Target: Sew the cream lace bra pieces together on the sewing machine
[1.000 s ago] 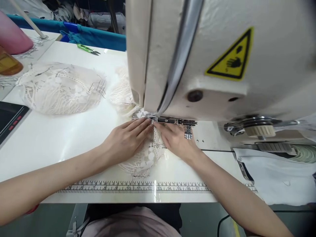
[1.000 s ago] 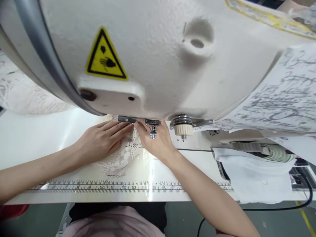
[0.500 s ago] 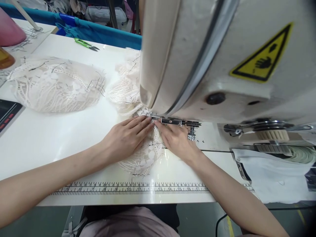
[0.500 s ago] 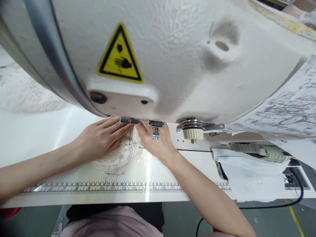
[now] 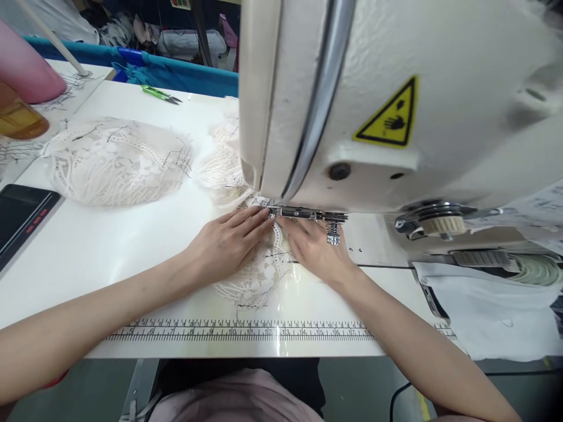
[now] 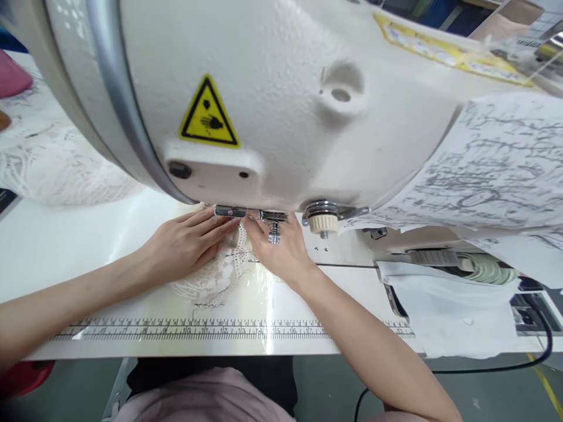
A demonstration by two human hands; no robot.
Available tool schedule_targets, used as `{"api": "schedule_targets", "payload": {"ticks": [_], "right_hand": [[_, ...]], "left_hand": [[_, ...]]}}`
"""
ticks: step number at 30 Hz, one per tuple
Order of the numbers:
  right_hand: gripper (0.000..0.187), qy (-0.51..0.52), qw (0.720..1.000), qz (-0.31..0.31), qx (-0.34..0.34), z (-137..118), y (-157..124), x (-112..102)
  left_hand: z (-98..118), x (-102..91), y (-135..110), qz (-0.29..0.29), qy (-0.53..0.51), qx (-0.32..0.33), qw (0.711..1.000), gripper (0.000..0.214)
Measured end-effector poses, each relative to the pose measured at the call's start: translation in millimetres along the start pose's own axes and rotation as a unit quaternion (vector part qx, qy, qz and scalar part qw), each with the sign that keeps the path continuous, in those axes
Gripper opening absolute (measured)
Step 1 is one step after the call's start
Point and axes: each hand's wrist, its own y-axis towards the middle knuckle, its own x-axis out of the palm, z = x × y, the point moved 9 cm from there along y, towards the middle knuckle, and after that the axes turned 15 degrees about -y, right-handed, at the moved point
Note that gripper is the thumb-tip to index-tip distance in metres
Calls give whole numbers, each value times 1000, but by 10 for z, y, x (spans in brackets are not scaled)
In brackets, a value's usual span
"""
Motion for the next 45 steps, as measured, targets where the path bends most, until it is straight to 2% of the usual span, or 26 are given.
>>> {"api": "schedule_targets", "payload": {"ticks": [3, 5, 8, 10, 11, 14, 18, 20, 22, 24, 26, 28, 30, 31, 33, 37, 41, 45], "right_hand": [[33, -2, 998, 61, -30, 2, -23, -138], [33, 12, 994, 91, -67, -13, -32, -222], [33, 55, 985, 113, -119, -52, -53, -286], [32, 110, 976, 112, -148, -91, -80, -268], [32, 139, 972, 105, -158, -108, -94, -238], [30, 208, 961, 76, -168, -139, -130, -117], [26, 252, 953, 48, -159, -112, -137, -46], [21, 270, 947, 50, -166, -105, -128, -83], [25, 271, 944, 59, -178, -113, -118, -135], [27, 253, 947, 75, -185, -121, -108, -179], [19, 232, 950, 86, -191, -133, -102, -200], [17, 223, 950, 92, -199, -141, -103, -215], [16, 222, 948, 102, -204, -132, -105, -240], [15, 221, 947, 110, -204, -120, -106, -256], [11, 218, 948, 115, -202, -100, -102, -260], [11, 219, 953, 64, -200, -95, -86, -137], [10, 214, 952, 86, -199, -73, -104, -160], [11, 256, 940, 106, -199, -68, -89, -217]], "left_hand": [[45, -88, 28, 8, 15, 13, 1000, 36], [150, -223, 31, 22, 21, 38, 999, 31], [526, -415, -71, 19, 5, 155, 988, 18], [795, -416, -225, -27, 10, 231, 972, 13], [880, -380, -302, -52, 25, 244, 968, 13], [958, -253, -468, -84, 82, 213, 970, 16], [856, -282, -502, -46, 50, 134, 989, 21], [651, -405, -426, -28, -18, 35, 999, 24], [389, -565, -345, -8, -77, -83, 993, 22], [217, -680, -250, -4, -116, -144, 983, 20], [182, -653, -118, -47, -143, -123, 981, 23], [215, -507, -11, -105, -160, -65, 979, 26], [246, -351, 50, -122, -149, -7, 981, 17], [257, -293, 67, -110, -136, 17, 984, 12], [272, -232, 69, -57, -113, 52, 991, 19], [271, -246, -12, 40, -113, 69, 990, 22], [274, -291, -60, 63, -95, 74, 991, 19], [330, -302, -68, 65, -16, 101, 993, 16]]}}
